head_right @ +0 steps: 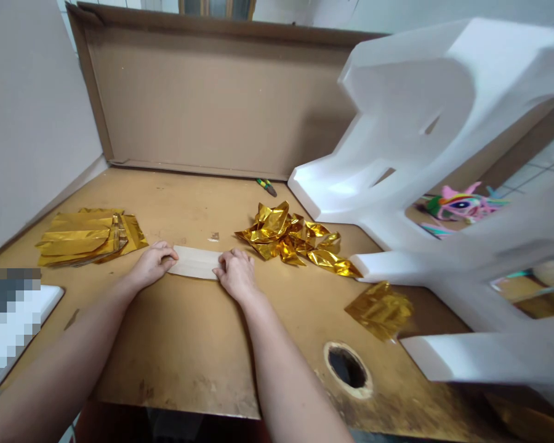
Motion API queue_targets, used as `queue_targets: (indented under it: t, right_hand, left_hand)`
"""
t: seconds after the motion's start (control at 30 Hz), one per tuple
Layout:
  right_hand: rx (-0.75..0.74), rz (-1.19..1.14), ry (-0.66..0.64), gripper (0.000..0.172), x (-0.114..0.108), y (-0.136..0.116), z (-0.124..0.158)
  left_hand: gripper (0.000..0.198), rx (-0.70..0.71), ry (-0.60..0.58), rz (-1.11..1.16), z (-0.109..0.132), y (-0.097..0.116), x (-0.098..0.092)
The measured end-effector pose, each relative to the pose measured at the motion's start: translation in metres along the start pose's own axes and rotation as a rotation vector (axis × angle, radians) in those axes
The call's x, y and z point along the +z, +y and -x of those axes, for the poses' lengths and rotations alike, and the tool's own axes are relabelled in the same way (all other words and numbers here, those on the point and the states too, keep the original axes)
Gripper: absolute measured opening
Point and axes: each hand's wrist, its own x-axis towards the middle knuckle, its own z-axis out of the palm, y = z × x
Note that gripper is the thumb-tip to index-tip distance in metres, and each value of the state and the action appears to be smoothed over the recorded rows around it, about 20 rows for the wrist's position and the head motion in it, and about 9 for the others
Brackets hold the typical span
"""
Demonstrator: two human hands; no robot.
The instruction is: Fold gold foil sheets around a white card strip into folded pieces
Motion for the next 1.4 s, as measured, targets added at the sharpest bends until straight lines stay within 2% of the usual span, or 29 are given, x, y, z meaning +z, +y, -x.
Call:
queue_targets:
  t: [0.13,0.2,0.33,0.5,0.67,0.83,0.97,1.1,1.27,1.4]
  right_hand:
    - [0.036,-0.014,-0.034,0.04,-0.001,0.002,-0.001]
    - [0.025,-0.025,-0.066,0.047,-0.002,0.002,-0.002]
    - [0.001,-0.039,-0.095,0.051,-0.001,0.002,-0.006]
    - [-0.007,-0.048,-0.106,0.055,0.001,0.004,-0.008]
    - [-0.019,-0.067,-0.075,0.05,0.003,0.007,-0.008]
    - [-0.034,-0.113,-0.021,0.034,0.004,0.008,-0.007]
    - [-0.047,-0.119,0.006,0.02,0.002,0.004,-0.005]
    - [-0.127,-0.118,0.004,0.012,-0.001,0.001,-0.001]
    - [-0.234,-0.083,-0.065,0.018,-0.005,0.002,0.002]
    - [-0.259,-0.047,-0.149,0.017,-0.012,0.002,0.004]
  left_hand:
    - [0.015,-0.011,-0.013,-0.009,0.0,-0.003,-0.001]
    - [0.024,-0.033,-0.016,-0.018,-0.001,-0.005,0.001]
    - [0.045,-0.066,-0.067,-0.029,-0.002,-0.009,0.004]
    - [0.054,-0.082,-0.088,-0.003,-0.003,-0.012,0.006]
    - [0.059,-0.018,0.002,0.034,-0.004,-0.007,0.005]
    - [0.055,0.012,0.04,0.006,-0.003,0.005,0.0]
    - [0.045,0.048,0.052,-0.024,-0.001,0.012,-0.003]
    - [0.03,0.113,0.029,-0.039,0.0,0.012,-0.003]
    - [0.032,0.186,-0.027,-0.029,0.001,0.009,0.0]
    - [0.035,0.214,-0.086,-0.021,0.004,0.01,-0.002]
